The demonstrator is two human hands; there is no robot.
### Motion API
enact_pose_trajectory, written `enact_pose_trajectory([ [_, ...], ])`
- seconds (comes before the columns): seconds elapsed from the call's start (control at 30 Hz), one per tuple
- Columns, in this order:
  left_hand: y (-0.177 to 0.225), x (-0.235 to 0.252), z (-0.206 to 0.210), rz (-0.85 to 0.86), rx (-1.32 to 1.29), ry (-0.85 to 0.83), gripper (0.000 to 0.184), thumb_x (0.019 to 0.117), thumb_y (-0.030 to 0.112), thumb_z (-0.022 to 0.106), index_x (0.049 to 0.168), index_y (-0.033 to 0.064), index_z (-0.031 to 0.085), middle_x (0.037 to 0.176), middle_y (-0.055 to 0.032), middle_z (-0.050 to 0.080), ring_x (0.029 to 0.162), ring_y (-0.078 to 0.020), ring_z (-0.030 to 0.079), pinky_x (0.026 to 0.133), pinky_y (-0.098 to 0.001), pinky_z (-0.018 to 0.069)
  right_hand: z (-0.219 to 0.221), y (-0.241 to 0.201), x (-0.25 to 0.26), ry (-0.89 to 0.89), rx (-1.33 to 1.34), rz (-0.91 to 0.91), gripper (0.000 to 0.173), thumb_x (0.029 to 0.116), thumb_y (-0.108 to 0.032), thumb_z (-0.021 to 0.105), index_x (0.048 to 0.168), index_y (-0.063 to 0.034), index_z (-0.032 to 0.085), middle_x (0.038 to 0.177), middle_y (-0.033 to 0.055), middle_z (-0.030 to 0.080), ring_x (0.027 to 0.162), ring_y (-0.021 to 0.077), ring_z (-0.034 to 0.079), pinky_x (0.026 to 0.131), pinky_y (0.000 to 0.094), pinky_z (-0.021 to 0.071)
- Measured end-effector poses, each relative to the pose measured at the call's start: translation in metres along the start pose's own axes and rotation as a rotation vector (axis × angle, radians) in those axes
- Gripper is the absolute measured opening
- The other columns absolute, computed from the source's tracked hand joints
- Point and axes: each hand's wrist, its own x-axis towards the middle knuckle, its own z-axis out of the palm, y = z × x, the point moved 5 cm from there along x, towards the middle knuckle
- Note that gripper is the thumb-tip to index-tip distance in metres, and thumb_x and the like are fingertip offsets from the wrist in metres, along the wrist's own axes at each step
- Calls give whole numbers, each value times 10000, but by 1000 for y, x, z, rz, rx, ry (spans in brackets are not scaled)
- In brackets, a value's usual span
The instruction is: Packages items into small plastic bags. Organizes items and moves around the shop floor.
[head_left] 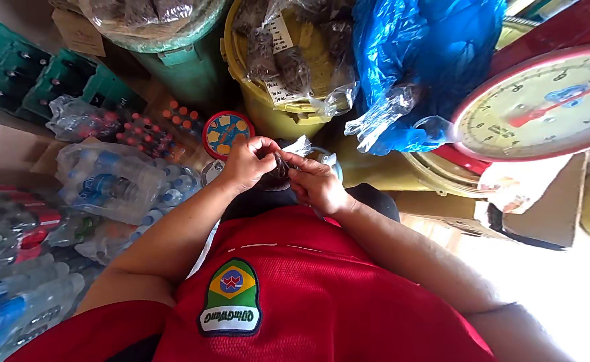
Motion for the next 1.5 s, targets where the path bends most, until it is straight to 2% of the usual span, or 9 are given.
enact_pose_trajectory([
  [0.13, -10, -2, -1, 55, -183, -34, 133, 838, 14, 621, 942, 68, 686, 847, 93, 689, 768, 51, 631, 723, -146, 536, 2, 1, 0, -113, 110, 39, 438, 1044, -127, 377, 1436, -167, 569, 530, -68, 422, 408, 26, 367, 409, 193, 353],
  [0.27, -10, -2, -5, 124, -228, -61, 128, 874, -5, 634, 979, 40, 691, 911, 55, 722, 844, 13, 665, 796, -186, 562, 1, 1, 2, -239, 227, 67, 447, 1045, -149, 337, 1436, -217, 543, 536, -67, 425, 400, 21, 382, 395, 179, 362],
  [0.37, -3, -4, -7, 173, -183, -99, 228, 924, -18, 654, 1149, -37, 681, 1046, -5, 728, 963, -24, 682, 913, -225, 568, 1, 1, 4, -315, 304, 84, 430, 1035, -168, 328, 1399, -262, 537, 543, -73, 430, 394, 19, 388, 388, 175, 370],
  [0.47, 3, -6, -9, 135, -59, -64, 212, 933, -3, 689, 1141, -27, 718, 1061, -26, 745, 982, -13, 692, 930, -207, 568, 0, 2, 7, -359, 345, 97, 422, 1041, -176, 316, 1390, -272, 533, 556, -71, 426, 395, 23, 389, 390, 177, 378],
  [0.63, 6, -5, -13, 70, 192, 16, 142, 976, 135, 690, 1068, 46, 751, 1006, -7, 743, 958, -4, 669, 924, -215, 534, -16, -17, -1, -126, -166, 107, 453, 1081, -139, 420, 1528, -194, 464, 612, -16, 482, 435, 38, 401, 410, 185, 364],
  [0.7, 8, -5, -14, 47, 259, 5, 159, 989, 168, 676, 1075, 55, 748, 1012, -20, 736, 976, -34, 658, 934, -249, 519, -19, -31, -10, 12, -539, -1, 405, 1078, -146, 501, 1479, -175, 549, 675, 1, 561, 482, 52, 446, 459, 222, 401],
  [0.83, 18, -2, -10, 40, 357, -62, 178, 998, 193, 654, 1069, 64, 753, 978, -25, 742, 939, -52, 662, 915, -299, 506, -5, -54, -22, 162, -1040, -337, 371, 1054, -134, 530, 1409, -133, 639, 1026, 133, 759, 779, 273, 720, 707, 492, 582],
  [1.23, 27, -1, -7, 32, 391, -80, 151, 992, 196, 676, 1031, 79, 762, 931, -3, 739, 873, -5, 664, 848, -223, 528, 1, -52, -19, 142, -1153, -248, 364, 1071, -148, 503, 1406, -155, 646, 981, 169, 755, 838, 378, 729, 723, 597, 559],
  [1.5, 25, 3, -10, -84, 393, -82, 148, 994, 214, 679, 1042, 102, 763, 932, 16, 732, 862, -10, 651, 837, -250, 521, -1, -56, -19, 205, -1148, -297, 381, 1068, -137, 493, 1420, -161, 637, 919, 148, 750, 762, 341, 721, 668, 552, 568],
])
